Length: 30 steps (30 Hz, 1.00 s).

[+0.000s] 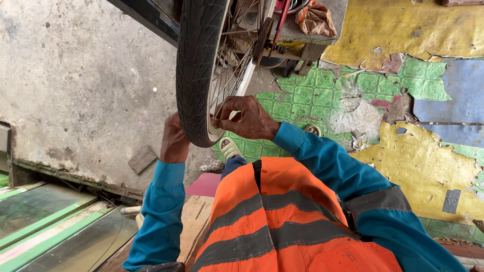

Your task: The person sits on the floor beside an upside-down bicycle and works on the front wheel, using a small hand tool at the tire rim to pry and work around the tire and rim, steadying the wheel with the other hand.

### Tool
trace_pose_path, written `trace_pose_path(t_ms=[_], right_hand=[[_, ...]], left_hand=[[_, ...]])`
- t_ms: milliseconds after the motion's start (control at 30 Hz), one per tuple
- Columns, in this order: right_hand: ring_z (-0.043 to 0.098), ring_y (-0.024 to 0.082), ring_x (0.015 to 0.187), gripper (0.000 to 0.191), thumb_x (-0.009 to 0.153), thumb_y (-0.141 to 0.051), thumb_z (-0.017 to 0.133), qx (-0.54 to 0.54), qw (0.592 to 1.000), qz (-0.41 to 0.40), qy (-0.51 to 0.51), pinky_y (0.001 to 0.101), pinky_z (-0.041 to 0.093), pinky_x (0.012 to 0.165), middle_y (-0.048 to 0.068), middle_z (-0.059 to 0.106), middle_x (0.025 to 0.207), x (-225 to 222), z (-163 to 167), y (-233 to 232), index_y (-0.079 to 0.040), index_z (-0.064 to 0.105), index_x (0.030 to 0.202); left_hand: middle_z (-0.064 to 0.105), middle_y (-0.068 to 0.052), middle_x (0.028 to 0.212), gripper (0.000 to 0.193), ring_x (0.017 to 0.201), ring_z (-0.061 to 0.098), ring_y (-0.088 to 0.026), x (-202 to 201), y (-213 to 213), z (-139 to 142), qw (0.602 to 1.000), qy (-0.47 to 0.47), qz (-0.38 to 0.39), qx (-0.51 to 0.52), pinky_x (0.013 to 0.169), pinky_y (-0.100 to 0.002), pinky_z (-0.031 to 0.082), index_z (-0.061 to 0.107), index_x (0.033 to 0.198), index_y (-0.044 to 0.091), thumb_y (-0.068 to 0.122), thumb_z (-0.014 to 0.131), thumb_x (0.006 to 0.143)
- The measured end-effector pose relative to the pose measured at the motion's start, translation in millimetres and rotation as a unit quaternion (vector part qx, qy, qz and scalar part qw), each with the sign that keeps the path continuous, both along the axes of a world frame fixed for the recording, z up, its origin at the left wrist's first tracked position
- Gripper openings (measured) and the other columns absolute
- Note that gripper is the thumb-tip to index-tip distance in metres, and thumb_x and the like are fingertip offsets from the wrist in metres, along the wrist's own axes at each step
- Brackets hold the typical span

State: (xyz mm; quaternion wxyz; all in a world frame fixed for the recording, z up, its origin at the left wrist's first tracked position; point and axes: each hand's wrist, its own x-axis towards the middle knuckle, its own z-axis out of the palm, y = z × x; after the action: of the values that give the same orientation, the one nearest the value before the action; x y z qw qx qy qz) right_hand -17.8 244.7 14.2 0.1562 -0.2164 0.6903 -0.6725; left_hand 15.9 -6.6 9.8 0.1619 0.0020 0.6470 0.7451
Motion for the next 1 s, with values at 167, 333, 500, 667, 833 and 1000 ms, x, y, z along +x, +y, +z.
trace_pose_path(t_ms=[167,333,500,667,833,1000], right_hand=[[0.077,0.019,0.098,0.014,0.088,-0.017,0.082,0.018,1.0,-0.008,0.0,0.034,0.067,0.069,0.007,0.077,0.104,-1,4,0,-0.006,0.076,0.092],[0.076,0.019,0.096,0.014,0.089,-0.016,0.082,0.022,0.999,0.026,0.013,0.0333,0.068,0.071,0.008,0.076,0.104,-5,3,3,-0.007,0.078,0.099],[0.078,0.02,0.083,0.008,0.084,-0.008,0.078,0.077,0.995,0.008,0.057,0.0329,0.068,0.069,0.009,0.077,0.096,-5,4,-1,-0.006,0.08,0.091],[0.077,0.022,0.083,0.003,0.082,-0.004,0.076,0.046,0.996,0.024,0.072,0.0333,0.064,0.069,0.011,0.075,0.091,-8,4,1,-0.003,0.077,0.085],[0.077,0.021,0.081,0.006,0.082,-0.005,0.075,0.046,0.998,0.011,0.049,0.033,0.065,0.07,0.009,0.076,0.092,-9,3,-2,-0.003,0.078,0.087],[0.075,0.024,0.074,0.005,0.079,-0.005,0.078,0.103,0.991,-0.008,0.089,0.036,0.064,0.069,0.013,0.075,0.084,-9,4,-7,0.0,0.077,0.08]], left_hand=[[0.071,-0.01,0.127,0.044,0.11,0.068,-0.018,4,1,-17,0.998,-0.034,-0.016,0.055,0.094,-0.036,0.059,0.064,0.134,0.001,0.017,0.078,0.096],[0.064,-0.014,0.137,0.064,0.122,0.064,-0.025,5,4,-33,0.992,-0.092,0.012,0.083,0.104,-0.042,0.055,0.05,0.148,0.003,0.014,0.08,0.092],[0.061,-0.011,0.143,0.065,0.128,0.061,-0.024,13,-5,-41,0.994,-0.081,0.0,0.079,0.109,-0.042,0.053,0.046,0.151,0.004,0.012,0.076,0.094],[0.059,-0.011,0.146,0.064,0.13,0.059,-0.023,10,-6,-54,0.99,-0.077,0.041,0.106,0.112,-0.041,0.051,0.045,0.154,0.004,0.01,0.075,0.097],[0.06,-0.011,0.145,0.062,0.129,0.06,-0.024,10,-17,-57,0.991,-0.075,0.027,0.106,0.111,-0.041,0.051,0.047,0.152,0.004,0.011,0.075,0.097],[0.06,-0.012,0.144,0.06,0.128,0.06,-0.024,11,-25,-56,0.994,-0.068,0.0,0.082,0.11,-0.041,0.052,0.049,0.15,0.003,0.011,0.076,0.097]])
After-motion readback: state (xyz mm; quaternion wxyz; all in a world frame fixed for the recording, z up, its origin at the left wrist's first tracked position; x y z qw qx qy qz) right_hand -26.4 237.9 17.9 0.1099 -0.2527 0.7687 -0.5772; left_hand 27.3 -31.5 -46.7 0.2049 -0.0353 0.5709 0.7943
